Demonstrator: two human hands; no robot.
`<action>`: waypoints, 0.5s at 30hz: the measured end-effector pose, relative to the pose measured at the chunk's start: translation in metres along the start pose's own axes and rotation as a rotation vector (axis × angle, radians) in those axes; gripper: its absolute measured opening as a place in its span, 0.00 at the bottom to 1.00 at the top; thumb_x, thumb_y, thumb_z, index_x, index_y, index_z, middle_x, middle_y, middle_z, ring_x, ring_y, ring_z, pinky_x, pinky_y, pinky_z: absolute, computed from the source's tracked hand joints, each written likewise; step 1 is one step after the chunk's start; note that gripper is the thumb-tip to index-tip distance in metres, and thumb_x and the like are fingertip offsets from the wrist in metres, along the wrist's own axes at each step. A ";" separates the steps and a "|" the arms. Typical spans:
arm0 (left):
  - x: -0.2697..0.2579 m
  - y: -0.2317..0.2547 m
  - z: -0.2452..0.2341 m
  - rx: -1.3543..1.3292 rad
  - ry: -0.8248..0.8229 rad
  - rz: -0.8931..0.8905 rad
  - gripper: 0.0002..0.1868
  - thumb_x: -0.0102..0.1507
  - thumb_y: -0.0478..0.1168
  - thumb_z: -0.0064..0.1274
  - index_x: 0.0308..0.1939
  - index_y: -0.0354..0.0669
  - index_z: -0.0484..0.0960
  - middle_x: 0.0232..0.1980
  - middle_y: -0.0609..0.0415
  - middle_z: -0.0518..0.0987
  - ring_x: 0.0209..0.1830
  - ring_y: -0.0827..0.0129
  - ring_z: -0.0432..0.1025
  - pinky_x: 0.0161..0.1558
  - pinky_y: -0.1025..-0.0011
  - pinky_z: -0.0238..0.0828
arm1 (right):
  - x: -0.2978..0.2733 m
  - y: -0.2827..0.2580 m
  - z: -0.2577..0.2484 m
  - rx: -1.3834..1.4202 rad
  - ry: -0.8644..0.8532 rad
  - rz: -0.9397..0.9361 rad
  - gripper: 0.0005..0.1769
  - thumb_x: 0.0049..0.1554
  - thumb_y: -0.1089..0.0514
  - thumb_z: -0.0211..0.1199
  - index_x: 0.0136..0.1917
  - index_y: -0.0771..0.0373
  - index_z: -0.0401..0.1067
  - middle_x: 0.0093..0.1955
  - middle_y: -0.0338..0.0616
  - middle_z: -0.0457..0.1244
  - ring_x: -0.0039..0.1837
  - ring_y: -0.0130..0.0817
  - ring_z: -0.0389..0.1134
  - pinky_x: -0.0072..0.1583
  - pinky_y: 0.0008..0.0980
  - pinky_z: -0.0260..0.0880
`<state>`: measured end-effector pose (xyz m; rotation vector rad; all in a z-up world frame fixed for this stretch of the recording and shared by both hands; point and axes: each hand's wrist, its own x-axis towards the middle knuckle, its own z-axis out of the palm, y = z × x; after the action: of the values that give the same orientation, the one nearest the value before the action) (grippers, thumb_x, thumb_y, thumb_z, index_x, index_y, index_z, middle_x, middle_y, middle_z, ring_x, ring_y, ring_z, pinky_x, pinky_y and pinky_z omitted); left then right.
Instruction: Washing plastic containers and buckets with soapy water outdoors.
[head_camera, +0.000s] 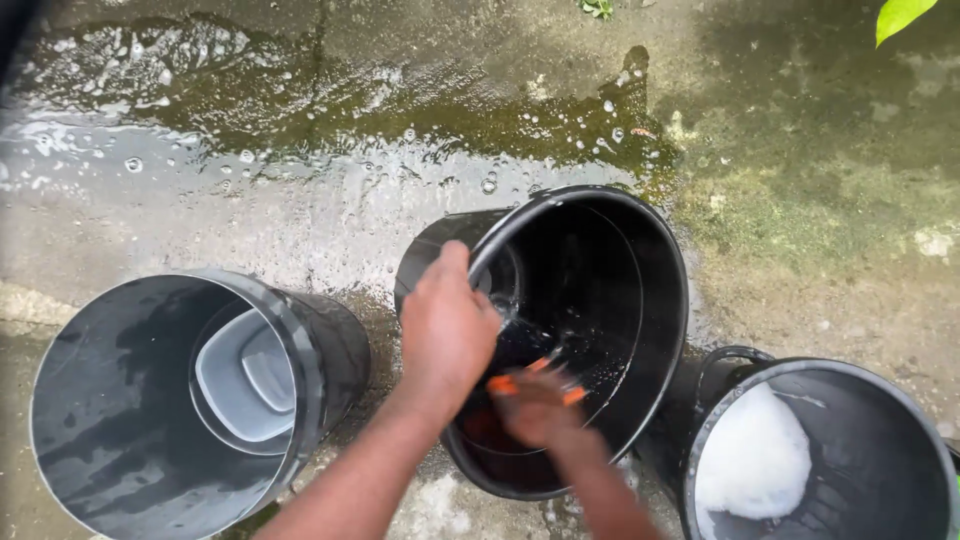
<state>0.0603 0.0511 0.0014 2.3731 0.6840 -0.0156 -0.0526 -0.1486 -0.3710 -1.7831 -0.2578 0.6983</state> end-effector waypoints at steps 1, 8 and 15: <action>-0.003 0.001 0.004 -0.011 0.037 0.049 0.10 0.56 0.31 0.52 0.41 0.38 0.71 0.40 0.38 0.80 0.42 0.38 0.76 0.45 0.45 0.71 | -0.003 -0.035 0.030 0.007 -0.039 -0.068 0.27 0.65 0.52 0.56 0.71 0.68 0.59 0.69 0.53 0.56 0.69 0.44 0.55 0.67 0.42 0.55; 0.026 -0.012 -0.010 0.040 -0.016 0.153 0.08 0.57 0.29 0.50 0.40 0.39 0.72 0.39 0.37 0.80 0.41 0.38 0.75 0.46 0.45 0.71 | -0.040 -0.252 -0.001 0.057 -0.279 0.199 0.28 0.61 0.53 0.49 0.73 0.59 0.64 0.72 0.49 0.61 0.74 0.37 0.59 0.74 0.34 0.57; 0.017 -0.022 -0.006 0.065 0.017 0.157 0.11 0.53 0.28 0.50 0.40 0.37 0.71 0.39 0.35 0.79 0.42 0.36 0.75 0.44 0.44 0.70 | 0.037 -0.137 -0.061 -1.352 -0.272 0.273 0.25 0.64 0.48 0.51 0.70 0.61 0.60 0.80 0.59 0.47 0.82 0.54 0.44 0.77 0.58 0.41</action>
<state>0.0633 0.0766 -0.0104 2.4855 0.5104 0.0504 0.0355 -0.1336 -0.2452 -3.0313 -0.8147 1.0831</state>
